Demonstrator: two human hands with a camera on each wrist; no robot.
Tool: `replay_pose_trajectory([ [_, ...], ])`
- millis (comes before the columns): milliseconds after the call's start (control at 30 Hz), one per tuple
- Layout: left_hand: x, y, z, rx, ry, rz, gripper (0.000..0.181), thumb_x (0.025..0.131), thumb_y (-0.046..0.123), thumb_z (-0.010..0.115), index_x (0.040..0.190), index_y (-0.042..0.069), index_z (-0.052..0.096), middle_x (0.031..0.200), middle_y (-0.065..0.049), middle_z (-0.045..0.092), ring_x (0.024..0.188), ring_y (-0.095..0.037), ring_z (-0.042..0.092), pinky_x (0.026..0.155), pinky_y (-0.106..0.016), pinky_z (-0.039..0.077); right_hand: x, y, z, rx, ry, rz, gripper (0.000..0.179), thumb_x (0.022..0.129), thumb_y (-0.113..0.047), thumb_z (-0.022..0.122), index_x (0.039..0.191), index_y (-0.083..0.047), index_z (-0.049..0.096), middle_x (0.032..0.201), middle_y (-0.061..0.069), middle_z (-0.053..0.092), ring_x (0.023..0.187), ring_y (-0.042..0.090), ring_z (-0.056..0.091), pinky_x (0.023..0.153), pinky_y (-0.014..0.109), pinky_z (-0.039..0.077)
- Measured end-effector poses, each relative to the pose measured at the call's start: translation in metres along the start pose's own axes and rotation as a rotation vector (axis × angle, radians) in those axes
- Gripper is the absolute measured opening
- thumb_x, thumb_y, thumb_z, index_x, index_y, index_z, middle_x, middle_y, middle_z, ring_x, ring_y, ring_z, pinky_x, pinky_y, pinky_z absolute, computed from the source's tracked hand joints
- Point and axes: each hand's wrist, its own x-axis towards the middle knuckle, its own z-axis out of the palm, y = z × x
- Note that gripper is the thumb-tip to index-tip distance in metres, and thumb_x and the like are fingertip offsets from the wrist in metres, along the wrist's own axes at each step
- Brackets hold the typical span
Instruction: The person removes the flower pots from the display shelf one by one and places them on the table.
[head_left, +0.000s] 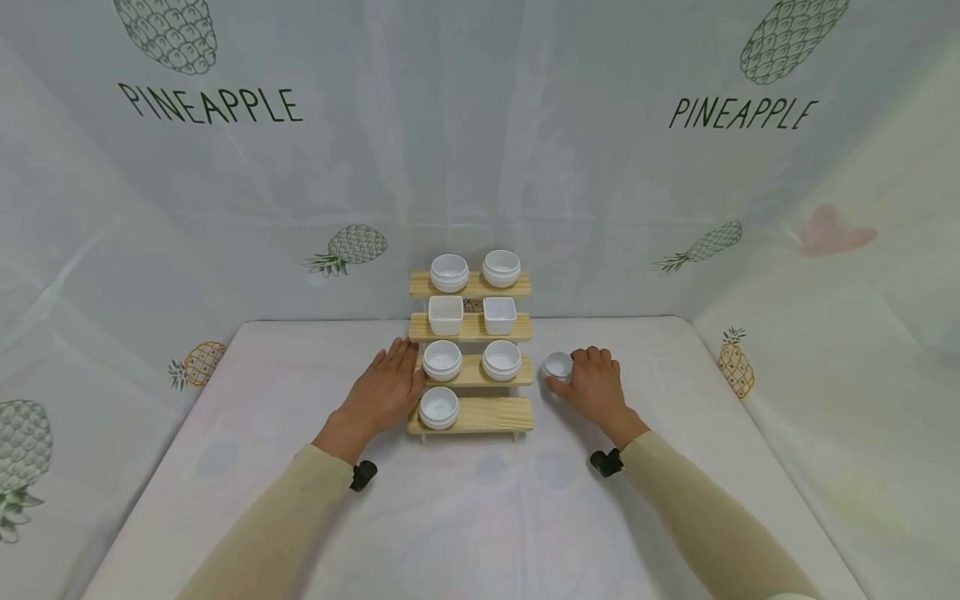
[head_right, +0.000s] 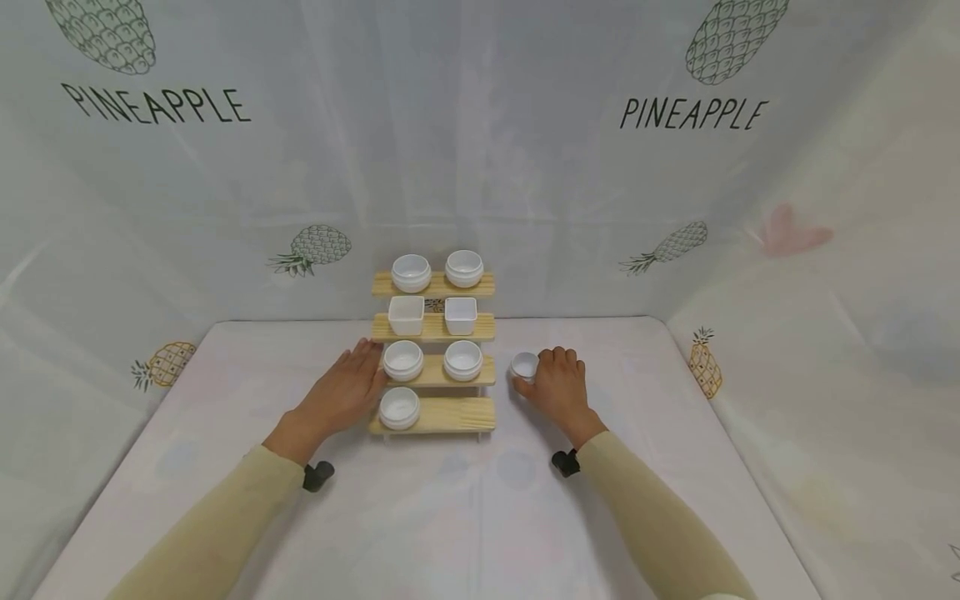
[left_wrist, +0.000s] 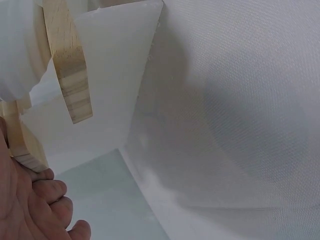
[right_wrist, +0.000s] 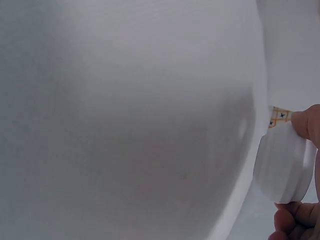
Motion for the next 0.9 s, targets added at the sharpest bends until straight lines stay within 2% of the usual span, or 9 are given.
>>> replay_pose_trajectory([
  [400,0.001,-0.0027,0.0027,0.005,0.001,0.007,0.068,0.115,0.039,0.023,0.165,-0.007,0.021,0.173,-0.024,0.021,0.163,-0.037,0.017,0.133,-0.054,0.019,0.0073,0.0022,0.0089,-0.025,-0.085,0.034,0.071,0.092,-0.055,0.074,0.118,0.01,0.062,0.105,0.023,0.061,0.1,0.039,0.051,0.082,0.05,0.045],
  [900,0.0018,-0.0035,0.0033,-0.004,0.004,0.002,0.068,0.115,0.039,0.024,0.165,-0.006,0.023,0.173,-0.024,0.022,0.163,-0.036,0.017,0.133,-0.053,0.019,0.0101,0.0037,0.0071,0.015,-0.078,0.057,0.07,0.091,-0.048,0.074,0.123,0.013,0.062,0.111,0.028,0.063,0.104,0.043,0.055,0.086,0.057,0.048],
])
